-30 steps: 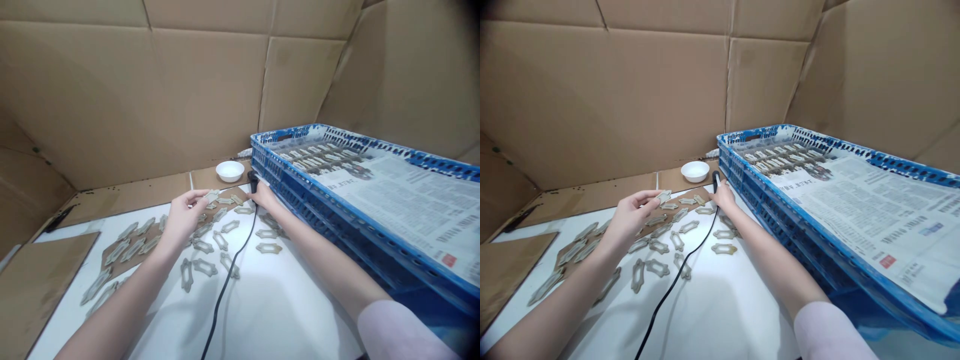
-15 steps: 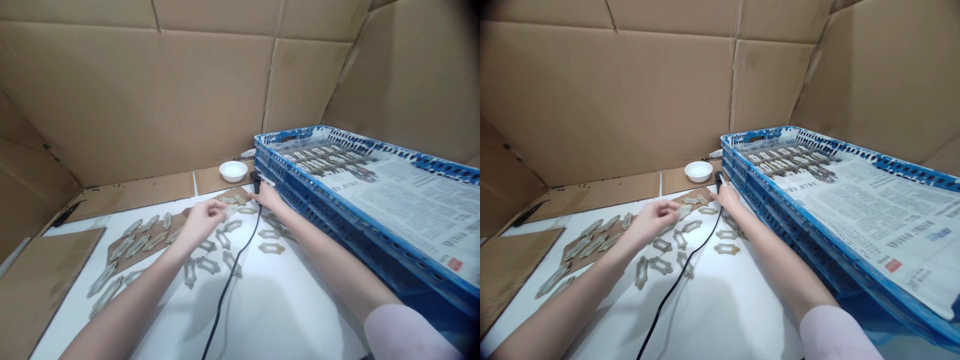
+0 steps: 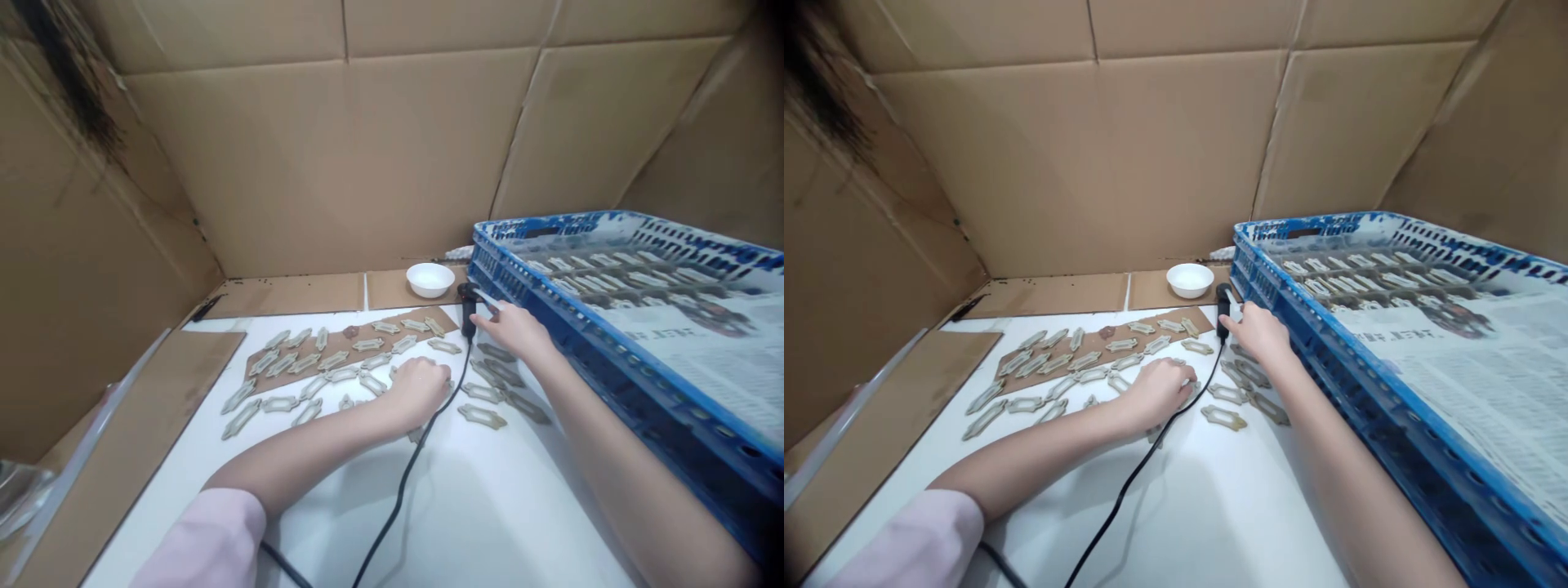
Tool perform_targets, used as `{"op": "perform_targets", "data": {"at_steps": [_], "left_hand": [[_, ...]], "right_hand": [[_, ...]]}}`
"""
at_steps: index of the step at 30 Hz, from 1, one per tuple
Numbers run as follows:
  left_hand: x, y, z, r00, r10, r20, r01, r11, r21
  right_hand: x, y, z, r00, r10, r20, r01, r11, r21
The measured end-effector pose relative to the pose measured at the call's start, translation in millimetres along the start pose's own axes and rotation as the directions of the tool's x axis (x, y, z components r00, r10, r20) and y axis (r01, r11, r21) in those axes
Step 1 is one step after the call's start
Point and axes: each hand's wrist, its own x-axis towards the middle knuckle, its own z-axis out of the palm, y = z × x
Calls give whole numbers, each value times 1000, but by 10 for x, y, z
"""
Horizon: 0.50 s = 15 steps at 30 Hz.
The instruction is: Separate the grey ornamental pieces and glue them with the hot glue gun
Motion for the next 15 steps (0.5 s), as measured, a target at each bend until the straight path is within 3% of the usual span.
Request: {"op": "perform_targets", "data": {"at_steps": [5, 8, 10, 12, 15], "left_hand": [[20, 58, 15, 987, 158, 27, -161, 974, 161], [90, 79, -108, 977, 208, 38, -212, 955, 209], [93, 80, -333, 973, 226, 38, -229, 949, 219], [15, 63, -679, 973, 227, 31, -229, 951, 207], [-237, 2, -1280, 990, 110, -87, -103, 992, 78]], "right_hand": [[-9, -15, -7, 1000, 1, 15, 0, 1000, -25], [-37, -35, -58, 999, -7, 35, 10, 995, -100], [-94, -71, -122, 996, -38, 85, 52, 985, -166], [-220, -134, -216, 972, -109, 210, 149, 972, -184], [-573, -239, -402, 822, -307, 480, 326, 944, 46]]}}
